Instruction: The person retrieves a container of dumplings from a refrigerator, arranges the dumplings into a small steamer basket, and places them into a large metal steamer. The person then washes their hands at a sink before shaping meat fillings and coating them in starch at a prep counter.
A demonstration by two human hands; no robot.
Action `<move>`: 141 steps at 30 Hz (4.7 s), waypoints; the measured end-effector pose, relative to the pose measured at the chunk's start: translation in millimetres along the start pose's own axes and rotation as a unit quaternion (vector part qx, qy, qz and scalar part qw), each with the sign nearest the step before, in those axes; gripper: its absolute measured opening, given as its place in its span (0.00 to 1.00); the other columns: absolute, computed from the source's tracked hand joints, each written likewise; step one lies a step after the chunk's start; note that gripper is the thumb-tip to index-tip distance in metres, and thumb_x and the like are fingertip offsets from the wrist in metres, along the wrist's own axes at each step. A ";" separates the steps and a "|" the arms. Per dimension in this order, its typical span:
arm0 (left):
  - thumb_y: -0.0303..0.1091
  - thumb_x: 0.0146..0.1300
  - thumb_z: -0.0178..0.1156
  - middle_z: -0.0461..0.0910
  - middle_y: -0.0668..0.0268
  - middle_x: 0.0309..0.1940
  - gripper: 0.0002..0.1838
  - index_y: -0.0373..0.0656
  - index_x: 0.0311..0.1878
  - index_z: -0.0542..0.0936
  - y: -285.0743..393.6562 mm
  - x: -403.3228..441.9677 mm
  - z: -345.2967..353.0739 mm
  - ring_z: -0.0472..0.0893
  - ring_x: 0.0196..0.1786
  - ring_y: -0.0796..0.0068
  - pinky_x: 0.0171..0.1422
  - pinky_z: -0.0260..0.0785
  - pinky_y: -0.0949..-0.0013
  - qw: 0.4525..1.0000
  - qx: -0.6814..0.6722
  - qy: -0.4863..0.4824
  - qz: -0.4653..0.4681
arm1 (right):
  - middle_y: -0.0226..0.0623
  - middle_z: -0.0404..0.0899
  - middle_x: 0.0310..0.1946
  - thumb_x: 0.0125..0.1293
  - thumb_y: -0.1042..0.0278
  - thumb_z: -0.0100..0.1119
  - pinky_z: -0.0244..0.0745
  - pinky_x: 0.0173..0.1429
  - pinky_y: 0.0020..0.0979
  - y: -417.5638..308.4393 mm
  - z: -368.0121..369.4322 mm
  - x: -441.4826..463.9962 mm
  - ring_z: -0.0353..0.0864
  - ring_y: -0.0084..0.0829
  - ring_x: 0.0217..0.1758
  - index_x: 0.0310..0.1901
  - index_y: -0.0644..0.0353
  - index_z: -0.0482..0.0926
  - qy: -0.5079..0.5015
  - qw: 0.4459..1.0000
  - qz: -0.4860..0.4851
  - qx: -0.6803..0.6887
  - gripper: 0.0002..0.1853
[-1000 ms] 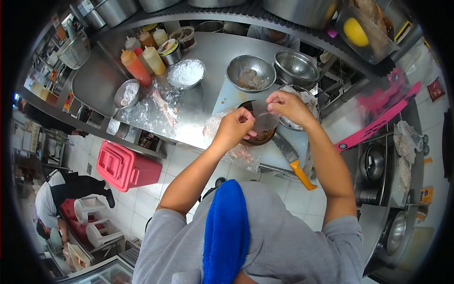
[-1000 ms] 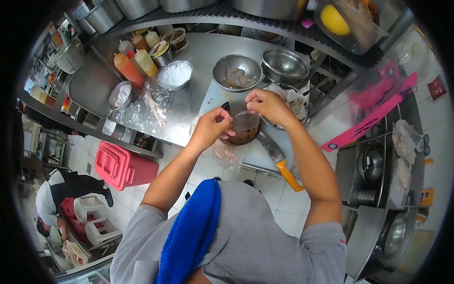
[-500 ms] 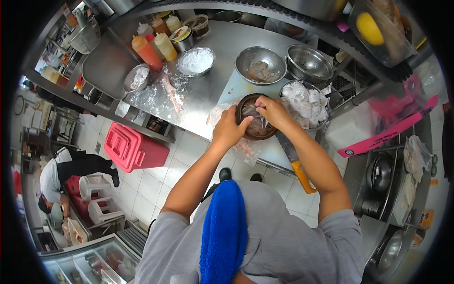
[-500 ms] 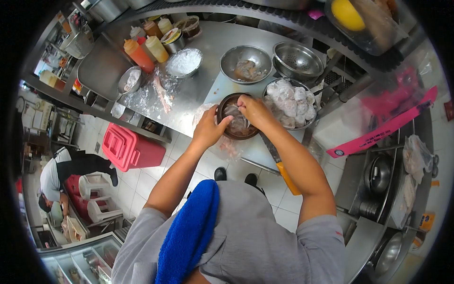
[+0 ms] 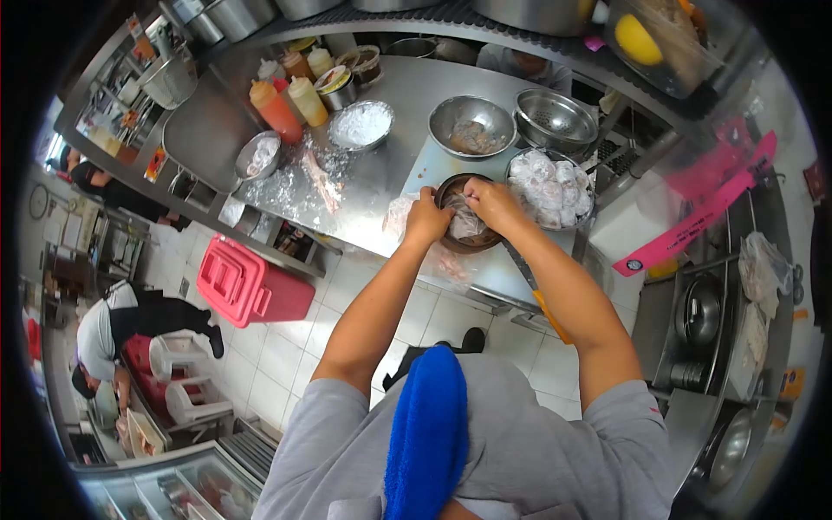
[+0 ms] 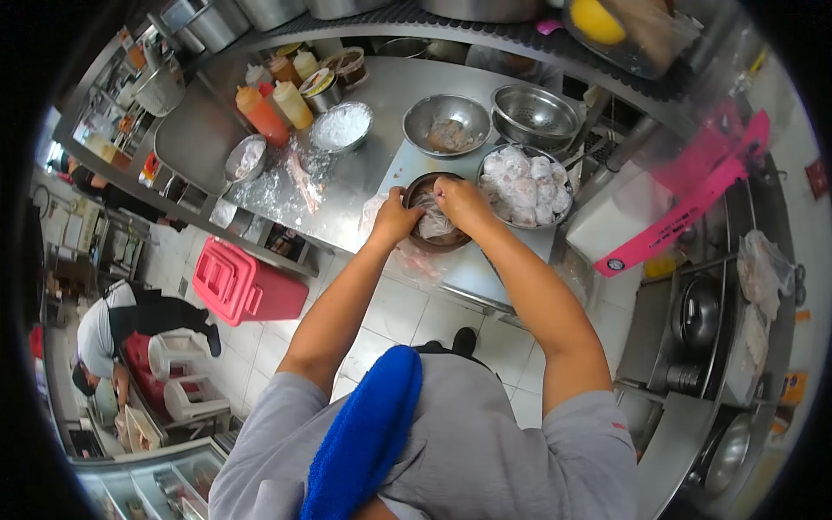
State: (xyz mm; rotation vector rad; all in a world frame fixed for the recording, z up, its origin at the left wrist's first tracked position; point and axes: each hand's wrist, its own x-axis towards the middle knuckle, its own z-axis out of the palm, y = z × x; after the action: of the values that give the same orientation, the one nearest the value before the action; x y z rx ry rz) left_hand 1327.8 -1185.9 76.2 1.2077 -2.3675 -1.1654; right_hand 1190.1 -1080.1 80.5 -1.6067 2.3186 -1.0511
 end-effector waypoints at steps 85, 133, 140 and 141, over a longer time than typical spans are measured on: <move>0.30 0.54 0.66 0.80 0.60 0.37 0.28 0.32 0.58 0.70 593.3 -345.3 742.0 0.80 0.36 0.74 0.38 0.74 0.71 0.881 -0.141 -0.443 0.088 | 0.29 0.75 0.40 0.64 0.69 0.62 0.77 0.41 0.28 473.3 -688.7 -767.7 0.77 0.21 0.41 0.52 0.56 0.76 0.390 0.717 0.474 0.331 0.15; 0.29 0.54 0.63 0.77 0.62 0.40 0.26 0.34 0.57 0.71 595.8 -370.7 740.0 0.78 0.39 0.75 0.43 0.74 0.72 0.891 -0.154 -0.415 0.101 | 0.41 0.76 0.50 0.52 0.57 0.68 0.77 0.45 0.47 580.4 -742.2 -835.6 0.81 0.46 0.47 0.57 0.46 0.70 0.046 0.778 0.523 -0.344 0.29; 0.29 0.53 0.64 0.79 0.58 0.43 0.27 0.33 0.57 0.71 589.0 -366.3 745.1 0.79 0.42 0.71 0.46 0.75 0.70 0.899 -0.138 -0.400 0.109 | 0.48 0.81 0.44 0.57 0.60 0.63 0.77 0.48 0.49 575.0 -737.8 -829.0 0.82 0.49 0.45 0.56 0.54 0.71 0.018 0.726 0.621 -0.295 0.25; 0.29 0.53 0.64 0.79 0.57 0.43 0.28 0.33 0.57 0.71 589.8 -366.1 745.0 0.79 0.43 0.71 0.47 0.75 0.70 0.896 -0.141 -0.406 0.110 | 0.49 0.81 0.44 0.57 0.60 0.63 0.77 0.48 0.48 557.7 -743.3 -832.2 0.82 0.49 0.45 0.57 0.55 0.70 0.035 0.720 0.629 -0.292 0.26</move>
State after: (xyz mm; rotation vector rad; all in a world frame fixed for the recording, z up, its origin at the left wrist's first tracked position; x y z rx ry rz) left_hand 830.2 -297.5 78.3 0.3493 -2.6001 -2.1349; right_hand 761.2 91.2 74.3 0.2772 2.9604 -0.0101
